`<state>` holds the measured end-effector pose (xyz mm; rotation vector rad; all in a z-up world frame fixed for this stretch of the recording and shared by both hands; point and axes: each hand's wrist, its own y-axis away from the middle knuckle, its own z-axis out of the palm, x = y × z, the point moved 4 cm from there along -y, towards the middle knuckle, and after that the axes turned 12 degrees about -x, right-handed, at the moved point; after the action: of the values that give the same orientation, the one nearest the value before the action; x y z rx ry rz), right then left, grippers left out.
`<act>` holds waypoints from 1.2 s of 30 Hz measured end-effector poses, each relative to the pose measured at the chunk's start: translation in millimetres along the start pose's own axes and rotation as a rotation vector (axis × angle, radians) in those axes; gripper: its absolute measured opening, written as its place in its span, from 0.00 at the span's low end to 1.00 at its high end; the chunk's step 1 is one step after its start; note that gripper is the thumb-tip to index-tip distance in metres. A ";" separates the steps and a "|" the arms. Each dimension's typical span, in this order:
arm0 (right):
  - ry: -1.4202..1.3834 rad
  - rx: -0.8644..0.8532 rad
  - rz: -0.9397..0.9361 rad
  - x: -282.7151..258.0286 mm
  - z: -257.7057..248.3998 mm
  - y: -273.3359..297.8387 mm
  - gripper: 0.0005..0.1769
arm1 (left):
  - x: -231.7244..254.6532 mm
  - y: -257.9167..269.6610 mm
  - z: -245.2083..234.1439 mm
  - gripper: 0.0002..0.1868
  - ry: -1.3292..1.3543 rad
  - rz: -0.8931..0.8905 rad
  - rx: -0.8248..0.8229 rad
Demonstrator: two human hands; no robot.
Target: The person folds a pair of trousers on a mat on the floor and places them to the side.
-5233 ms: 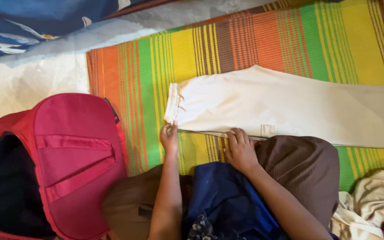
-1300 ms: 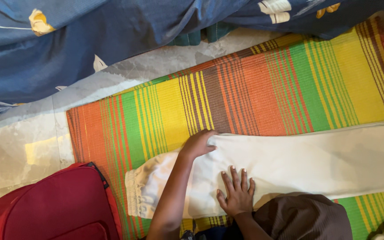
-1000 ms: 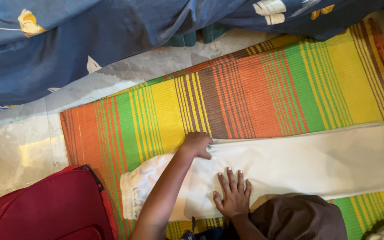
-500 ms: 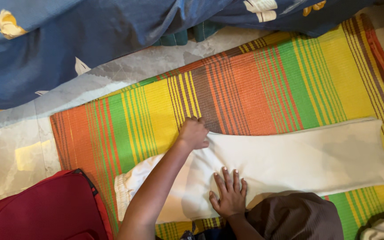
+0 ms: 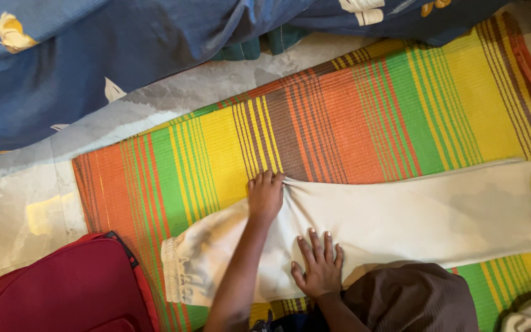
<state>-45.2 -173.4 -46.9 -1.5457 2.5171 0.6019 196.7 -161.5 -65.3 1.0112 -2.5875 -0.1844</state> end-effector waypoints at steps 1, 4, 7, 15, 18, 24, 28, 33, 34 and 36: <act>0.011 -0.012 0.007 0.6 0.6 -0.1 0.40 | 3.0 8.7 1.0 0.14 0.076 -0.047 0.188; 0.022 -0.018 0.003 1.4 1.8 -0.9 0.41 | 25.5 36.1 11.4 0.19 0.106 -0.128 0.539; 0.060 -0.162 0.045 6.7 9.9 -3.3 0.40 | 52.1 71.0 28.1 0.20 0.324 -0.159 0.544; -0.002 -0.077 0.032 5.3 5.9 -1.1 0.41 | 26.6 93.8 41.2 0.29 0.042 -0.207 0.111; -0.012 -0.051 0.026 4.4 4.5 -1.6 0.40 | -6.2 100.6 44.3 0.31 -0.014 -0.249 -0.097; -0.018 -0.028 0.016 4.9 4.8 0.1 0.39 | -105.2 143.3 38.0 0.34 -0.088 -0.390 -0.129; -0.013 -0.043 0.023 4.0 4.3 0.8 0.39 | -110.6 164.0 30.7 0.30 -0.037 -0.337 0.237; -0.029 -0.045 0.025 3.3 -0.4 0.8 0.39 | -65.0 158.2 44.9 0.24 0.088 -0.476 0.328; -0.024 -0.045 0.028 2.7 -1.2 0.0 0.39 | -55.3 156.3 48.2 0.23 0.186 -0.557 0.265; -0.027 -0.038 0.032 1.4 -2.6 -0.5 0.39 | -25.5 149.0 46.2 0.24 0.216 -0.465 0.260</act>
<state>-45.2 -175.9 -45.1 -1.5024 2.5290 0.6743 102.9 -35.0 -78.6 1.6215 -2.1850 0.1453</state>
